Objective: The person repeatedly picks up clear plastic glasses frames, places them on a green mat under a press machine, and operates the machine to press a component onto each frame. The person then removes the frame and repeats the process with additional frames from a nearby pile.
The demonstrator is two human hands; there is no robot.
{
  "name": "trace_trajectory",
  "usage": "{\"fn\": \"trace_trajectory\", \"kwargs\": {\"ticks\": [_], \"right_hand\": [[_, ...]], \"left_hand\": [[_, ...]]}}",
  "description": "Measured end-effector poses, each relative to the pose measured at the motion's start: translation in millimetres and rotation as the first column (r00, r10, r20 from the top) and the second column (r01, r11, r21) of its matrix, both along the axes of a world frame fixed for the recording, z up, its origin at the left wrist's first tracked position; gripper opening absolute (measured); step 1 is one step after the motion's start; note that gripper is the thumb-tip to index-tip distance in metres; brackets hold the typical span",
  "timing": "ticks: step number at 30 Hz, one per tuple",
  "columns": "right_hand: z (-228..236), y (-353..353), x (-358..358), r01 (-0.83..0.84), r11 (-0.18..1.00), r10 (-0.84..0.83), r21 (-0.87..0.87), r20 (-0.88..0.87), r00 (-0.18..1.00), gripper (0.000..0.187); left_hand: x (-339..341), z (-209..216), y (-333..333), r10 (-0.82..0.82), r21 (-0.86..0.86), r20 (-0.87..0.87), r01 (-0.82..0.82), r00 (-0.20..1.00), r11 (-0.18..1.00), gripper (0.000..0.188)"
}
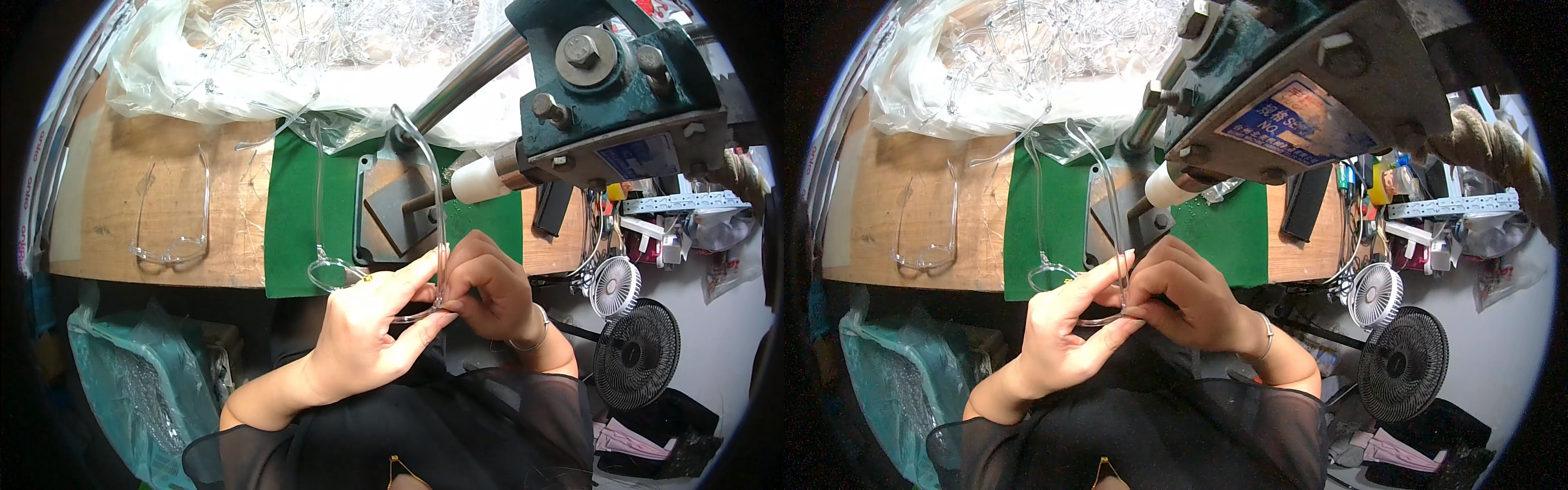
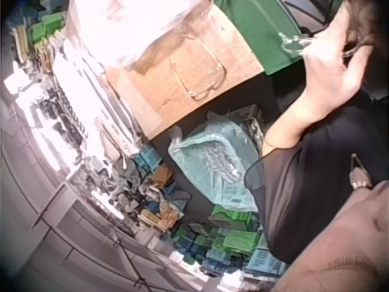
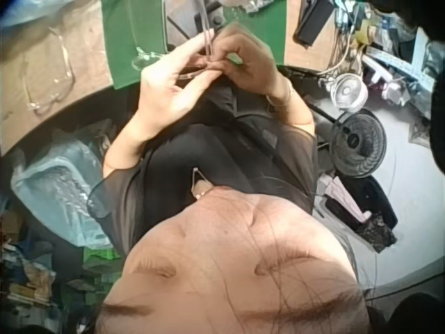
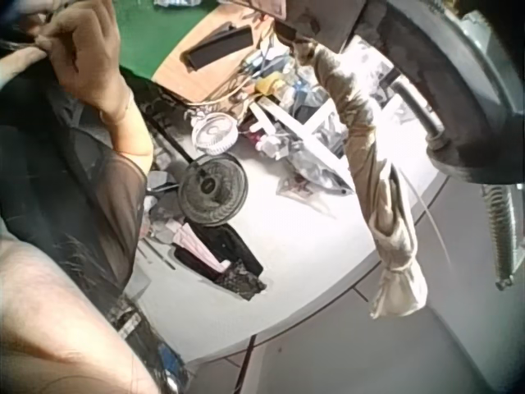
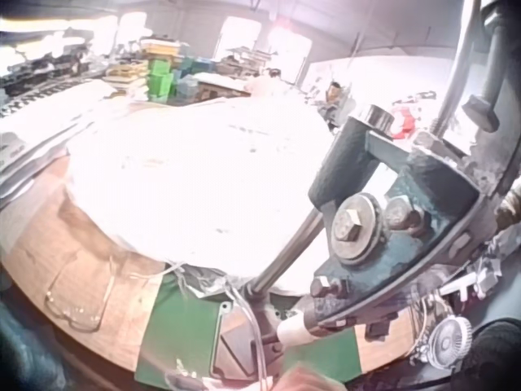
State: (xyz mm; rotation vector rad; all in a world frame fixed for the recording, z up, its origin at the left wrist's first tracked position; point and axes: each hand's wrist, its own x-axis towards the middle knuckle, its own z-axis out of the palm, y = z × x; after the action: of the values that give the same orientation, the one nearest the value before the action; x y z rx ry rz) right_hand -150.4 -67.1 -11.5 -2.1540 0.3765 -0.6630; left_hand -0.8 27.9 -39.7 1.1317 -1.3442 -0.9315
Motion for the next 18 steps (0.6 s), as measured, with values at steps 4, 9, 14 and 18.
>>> {"fn": "trace_trajectory", "kwargs": {"ticks": [4,9,14,18], "right_hand": [[-3.0,4.7,0.3,0.053,0.999,-0.052,-0.004,0.063,0.997,0.012],[-4.9,6.5,-1.7,0.077,0.995,-0.082,0.056,0.092,0.992,0.012],[-3.5,4.1,-3.0,0.053,0.998,-0.050,-0.028,0.097,0.994,0.010],[-4.0,4.0,-4.8,0.049,0.999,-0.046,-0.023,0.104,0.993,0.011]], "left_hand": [[-3.0,1.1,0.3,-0.001,0.061,-0.199,0.013,0.980,0.998,0.054],[-5.6,0.9,0.3,-0.001,0.074,-0.224,0.017,0.975,0.997,0.054],[-4.9,2.1,0.6,-0.009,0.063,-0.217,0.023,0.976,0.998,0.052],[-4.2,4.0,2.3,-0.004,0.090,-0.222,0.025,0.975,0.996,0.052]]}}
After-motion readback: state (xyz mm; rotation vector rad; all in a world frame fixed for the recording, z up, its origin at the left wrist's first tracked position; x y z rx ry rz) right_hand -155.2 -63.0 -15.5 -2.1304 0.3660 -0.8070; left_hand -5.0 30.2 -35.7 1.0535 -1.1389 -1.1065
